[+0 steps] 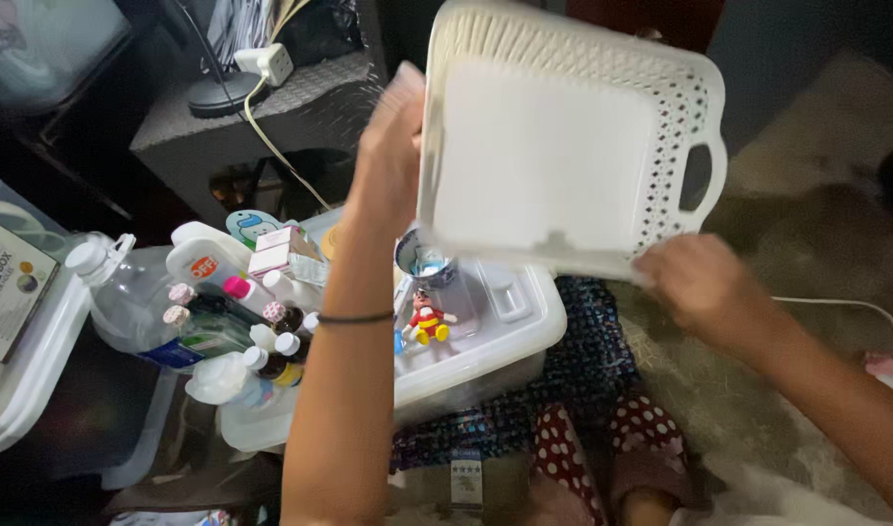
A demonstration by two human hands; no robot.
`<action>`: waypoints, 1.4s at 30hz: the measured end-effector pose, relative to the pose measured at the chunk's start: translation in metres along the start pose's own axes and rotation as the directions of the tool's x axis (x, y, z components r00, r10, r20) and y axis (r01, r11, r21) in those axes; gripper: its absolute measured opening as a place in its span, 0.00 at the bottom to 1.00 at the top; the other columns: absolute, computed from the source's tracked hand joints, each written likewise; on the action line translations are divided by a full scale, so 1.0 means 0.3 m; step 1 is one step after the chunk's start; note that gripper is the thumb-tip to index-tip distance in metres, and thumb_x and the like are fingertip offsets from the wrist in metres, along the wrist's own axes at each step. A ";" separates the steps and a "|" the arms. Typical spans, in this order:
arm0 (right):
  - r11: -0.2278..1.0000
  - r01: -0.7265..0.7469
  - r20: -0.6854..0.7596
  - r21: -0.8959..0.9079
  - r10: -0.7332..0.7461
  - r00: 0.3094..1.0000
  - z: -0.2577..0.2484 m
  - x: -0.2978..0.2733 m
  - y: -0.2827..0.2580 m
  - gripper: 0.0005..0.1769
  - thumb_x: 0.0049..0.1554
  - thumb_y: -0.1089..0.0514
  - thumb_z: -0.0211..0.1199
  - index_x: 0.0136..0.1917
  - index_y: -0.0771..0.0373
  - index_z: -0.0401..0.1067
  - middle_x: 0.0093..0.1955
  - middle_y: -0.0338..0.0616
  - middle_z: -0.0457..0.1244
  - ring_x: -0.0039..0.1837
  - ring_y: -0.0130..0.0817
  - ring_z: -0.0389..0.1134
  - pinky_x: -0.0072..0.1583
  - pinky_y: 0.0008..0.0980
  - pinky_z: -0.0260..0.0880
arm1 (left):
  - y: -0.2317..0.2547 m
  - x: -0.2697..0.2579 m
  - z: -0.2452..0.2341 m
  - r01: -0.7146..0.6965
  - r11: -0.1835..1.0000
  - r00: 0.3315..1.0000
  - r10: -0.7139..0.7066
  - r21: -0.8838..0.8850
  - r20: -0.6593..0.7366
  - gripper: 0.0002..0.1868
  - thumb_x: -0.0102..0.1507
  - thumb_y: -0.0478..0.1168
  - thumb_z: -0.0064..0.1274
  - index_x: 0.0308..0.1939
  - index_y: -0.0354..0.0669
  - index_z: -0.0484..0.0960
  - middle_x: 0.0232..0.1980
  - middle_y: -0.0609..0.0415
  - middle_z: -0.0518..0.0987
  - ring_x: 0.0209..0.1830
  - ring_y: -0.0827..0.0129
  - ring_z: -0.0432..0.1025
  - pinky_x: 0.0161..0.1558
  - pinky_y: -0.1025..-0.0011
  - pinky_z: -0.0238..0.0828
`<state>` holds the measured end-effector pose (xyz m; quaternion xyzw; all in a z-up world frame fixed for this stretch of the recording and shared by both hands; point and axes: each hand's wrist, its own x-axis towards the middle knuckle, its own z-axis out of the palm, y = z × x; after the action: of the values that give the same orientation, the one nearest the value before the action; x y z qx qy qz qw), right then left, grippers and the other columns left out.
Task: The person holds a white perforated plastic basket and wipes its interior and rim with a tissue, turning it to reach different sides. They then set the basket down and place small bottles and items from a tray into a handbag on their lap.
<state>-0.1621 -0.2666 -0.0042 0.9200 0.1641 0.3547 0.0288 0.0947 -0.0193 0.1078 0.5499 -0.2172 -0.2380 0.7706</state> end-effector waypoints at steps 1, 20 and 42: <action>0.997 -0.071 -0.034 0.014 0.072 0.997 -0.015 0.023 -0.013 0.10 0.50 0.74 0.63 0.47 0.70 0.75 0.47 0.53 0.70 0.52 0.43 0.72 0.56 0.43 0.75 | 0.025 -0.010 0.013 -0.007 0.999 0.999 0.008 0.032 -0.036 0.21 0.60 0.53 0.47 0.55 0.53 0.76 0.46 0.51 0.81 0.44 0.66 0.77 0.44 0.67 0.77; 0.777 -0.519 0.790 0.356 0.047 0.612 -0.006 0.214 0.009 0.14 0.55 0.65 0.61 0.53 0.60 0.80 0.59 0.43 0.67 0.63 0.38 0.64 0.66 0.38 0.64 | -0.445 -0.257 0.229 -0.027 0.875 0.932 0.197 0.483 -0.306 0.23 0.59 0.53 0.52 0.39 0.32 0.83 0.28 0.49 0.79 0.30 0.69 0.70 0.33 0.67 0.65; 0.636 -0.694 0.727 0.339 0.292 0.622 0.001 0.222 -0.068 0.11 0.51 0.66 0.66 0.49 0.62 0.81 0.54 0.44 0.69 0.51 0.35 0.73 0.55 0.32 0.77 | -0.495 -0.300 0.251 -0.187 0.825 0.955 0.281 0.534 -0.099 0.20 0.57 0.49 0.49 0.38 0.32 0.81 0.25 0.48 0.74 0.27 0.71 0.67 0.32 0.70 0.66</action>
<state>-0.1213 -0.2260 0.0349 0.9486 -0.0282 -0.0397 -0.3128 -0.0406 -0.0626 -0.0174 0.7246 -0.2714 -0.0254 0.6329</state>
